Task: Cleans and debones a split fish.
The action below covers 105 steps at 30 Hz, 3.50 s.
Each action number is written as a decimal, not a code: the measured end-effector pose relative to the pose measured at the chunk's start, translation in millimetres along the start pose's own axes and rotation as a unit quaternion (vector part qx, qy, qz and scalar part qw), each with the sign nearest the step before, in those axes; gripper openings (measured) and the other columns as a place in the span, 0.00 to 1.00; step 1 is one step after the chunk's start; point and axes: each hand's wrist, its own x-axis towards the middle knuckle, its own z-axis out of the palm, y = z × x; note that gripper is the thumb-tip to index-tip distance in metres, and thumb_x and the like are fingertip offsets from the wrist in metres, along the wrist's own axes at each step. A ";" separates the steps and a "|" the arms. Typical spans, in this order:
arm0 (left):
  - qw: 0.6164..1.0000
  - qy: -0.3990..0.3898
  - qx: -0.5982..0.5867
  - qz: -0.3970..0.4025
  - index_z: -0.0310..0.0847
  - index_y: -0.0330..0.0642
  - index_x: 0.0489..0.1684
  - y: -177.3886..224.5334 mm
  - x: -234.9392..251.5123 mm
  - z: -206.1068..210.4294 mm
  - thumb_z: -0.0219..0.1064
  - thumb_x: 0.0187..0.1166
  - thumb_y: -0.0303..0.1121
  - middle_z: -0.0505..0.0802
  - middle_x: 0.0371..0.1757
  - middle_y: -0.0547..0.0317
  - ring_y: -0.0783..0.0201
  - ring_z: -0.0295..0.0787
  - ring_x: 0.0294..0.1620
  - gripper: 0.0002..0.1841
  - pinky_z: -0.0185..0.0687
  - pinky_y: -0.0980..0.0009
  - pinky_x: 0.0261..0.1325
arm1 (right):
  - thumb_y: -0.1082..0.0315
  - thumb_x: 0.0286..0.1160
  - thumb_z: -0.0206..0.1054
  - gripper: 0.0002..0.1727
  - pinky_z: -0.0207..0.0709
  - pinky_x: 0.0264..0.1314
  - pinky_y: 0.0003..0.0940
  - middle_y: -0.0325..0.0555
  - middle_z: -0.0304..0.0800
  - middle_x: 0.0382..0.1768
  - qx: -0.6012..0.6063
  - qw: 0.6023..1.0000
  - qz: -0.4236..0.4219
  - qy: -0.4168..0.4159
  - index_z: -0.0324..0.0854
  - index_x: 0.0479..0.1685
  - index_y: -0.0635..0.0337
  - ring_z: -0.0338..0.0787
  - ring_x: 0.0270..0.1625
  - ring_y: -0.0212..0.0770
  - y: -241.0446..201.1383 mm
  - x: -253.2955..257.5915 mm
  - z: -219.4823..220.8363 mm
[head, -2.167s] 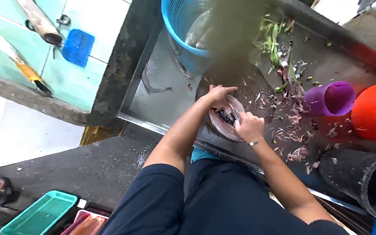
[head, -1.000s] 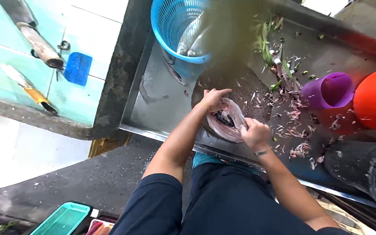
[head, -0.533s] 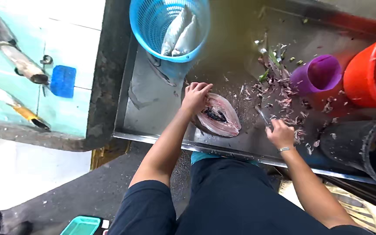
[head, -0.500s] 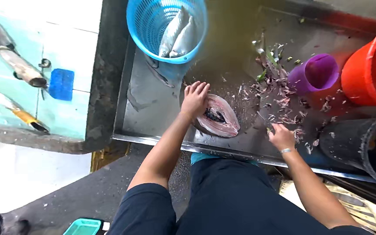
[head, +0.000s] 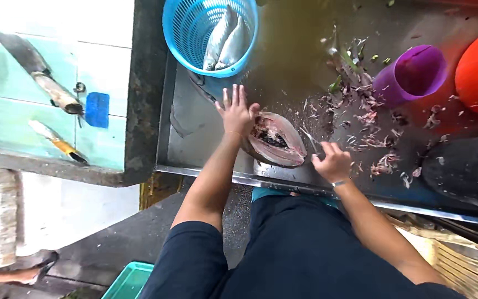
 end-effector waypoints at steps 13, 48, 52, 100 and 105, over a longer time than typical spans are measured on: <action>0.987 0.097 -0.117 0.051 0.91 0.59 0.64 26.2 -59.9 26.6 0.66 0.82 0.44 0.93 0.64 0.57 0.45 0.84 0.70 0.16 0.73 0.39 0.67 | 0.56 0.82 0.64 0.24 0.79 0.57 0.72 0.63 0.90 0.63 -0.017 0.999 0.022 -0.037 0.82 0.72 0.60 0.92 0.58 0.67 39.7 14.6 -20.4; 0.610 -0.028 -0.666 -0.429 0.77 0.32 0.66 122.4 -129.0 50.7 0.72 0.82 0.43 0.94 0.53 0.41 0.52 0.95 0.49 0.25 0.94 0.55 0.52 | 0.46 0.70 0.65 0.23 0.79 0.42 0.62 0.55 0.93 0.42 -0.054 0.979 -0.069 -0.183 0.88 0.46 0.57 0.93 0.44 0.59 -26.6 -26.8 -11.5; 0.644 -0.012 -0.627 -0.438 0.82 0.33 0.58 126.9 -126.5 50.1 0.76 0.77 0.42 0.95 0.47 0.44 0.53 0.96 0.45 0.22 0.94 0.54 0.47 | 0.46 0.70 0.63 0.22 0.78 0.43 0.63 0.55 0.92 0.42 -0.069 0.972 -0.070 -0.214 0.87 0.41 0.57 0.93 0.47 0.60 -36.8 -19.0 -18.0; 0.607 0.018 -0.650 -0.457 0.81 0.33 0.59 127.7 -124.1 52.4 0.69 0.83 0.42 0.93 0.50 0.43 0.51 0.94 0.48 0.19 0.92 0.52 0.49 | 0.64 0.77 0.72 0.09 0.79 0.34 0.41 0.43 0.91 0.31 0.404 0.888 0.176 -0.134 0.92 0.46 0.60 0.83 0.29 0.36 -9.8 -16.6 -3.3; 0.605 0.011 -0.646 -0.465 0.80 0.35 0.61 130.1 -125.6 52.9 0.67 0.85 0.45 0.93 0.52 0.43 0.50 0.94 0.51 0.21 0.93 0.50 0.50 | 0.52 0.69 0.67 0.16 0.81 0.41 0.67 0.55 0.93 0.39 0.104 0.971 0.001 -0.215 0.88 0.41 0.56 0.94 0.46 0.60 -37.1 -15.8 1.2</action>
